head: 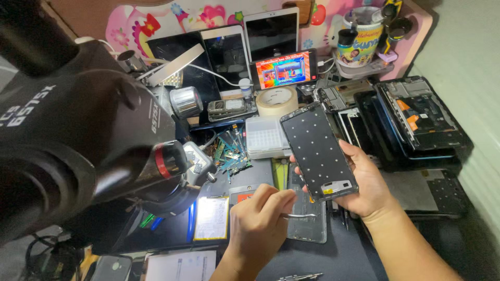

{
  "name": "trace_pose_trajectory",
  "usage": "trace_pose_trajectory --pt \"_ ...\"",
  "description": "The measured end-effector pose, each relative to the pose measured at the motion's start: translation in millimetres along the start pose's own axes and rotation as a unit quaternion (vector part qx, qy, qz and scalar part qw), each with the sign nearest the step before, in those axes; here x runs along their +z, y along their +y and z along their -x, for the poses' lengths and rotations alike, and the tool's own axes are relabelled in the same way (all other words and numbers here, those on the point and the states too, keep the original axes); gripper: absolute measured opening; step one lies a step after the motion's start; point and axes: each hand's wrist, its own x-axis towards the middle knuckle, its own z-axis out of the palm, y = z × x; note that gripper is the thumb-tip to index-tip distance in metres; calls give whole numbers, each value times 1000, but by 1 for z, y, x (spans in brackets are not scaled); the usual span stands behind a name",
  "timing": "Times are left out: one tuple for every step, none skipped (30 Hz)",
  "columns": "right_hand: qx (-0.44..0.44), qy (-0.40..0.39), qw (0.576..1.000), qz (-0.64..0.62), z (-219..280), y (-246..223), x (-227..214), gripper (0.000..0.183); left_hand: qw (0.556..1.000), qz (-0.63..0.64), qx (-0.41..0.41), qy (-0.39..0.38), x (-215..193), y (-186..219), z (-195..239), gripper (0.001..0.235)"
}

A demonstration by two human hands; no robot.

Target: The person uses a metal spudger to pry and separate the screen assembly from the phone chassis, then removes the battery and continues to work on the internal components of a smartphone.

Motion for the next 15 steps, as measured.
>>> trace_pose_trajectory --pt "1 2 1000 2 0 0 -1 65 1000 -1 3 3 1 0 1 21" --pt "2 3 1000 4 0 0 -1 65 1000 -3 7 6 2 0 1 20" --pt "2 5 1000 5 0 0 -2 66 1000 -4 11 9 2 0 2 19" --pt "2 -2 1000 5 -1 0 -2 66 1000 -2 11 7 2 0 3 19" --pt "1 -8 1000 4 -1 1 -3 66 1000 0 12 5 1 -1 4 19" --pt "0 -14 1000 3 -1 1 -3 66 1000 3 13 3 0 0 4 19" --pt "0 -17 1000 4 -1 1 -4 65 1000 -3 16 3 0 0 4 19" --pt "1 -20 1000 4 -1 1 -4 65 1000 -8 19 4 -1 1 4 19" --pt "2 -23 1000 4 -2 1 -4 65 1000 -13 22 4 -1 1 3 19" --pt "5 -12 1000 6 -1 1 -4 66 1000 -13 23 5 -2 2 3 20" --pt "9 -1 1000 8 -2 1 -5 66 1000 -13 24 6 -3 2 3 20" --pt "13 10 1000 10 -2 1 -5 66 1000 -13 24 7 -3 2 2 20" --pt "12 7 1000 10 -2 2 -5 66 1000 -11 25 10 -4 2 2 20" --pt "11 4 1000 10 -2 2 -6 66 1000 -9 25 14 -4 3 2 20" --pt "10 1 1000 10 -1 2 -6 66 1000 -6 25 16 -4 3 1 20"
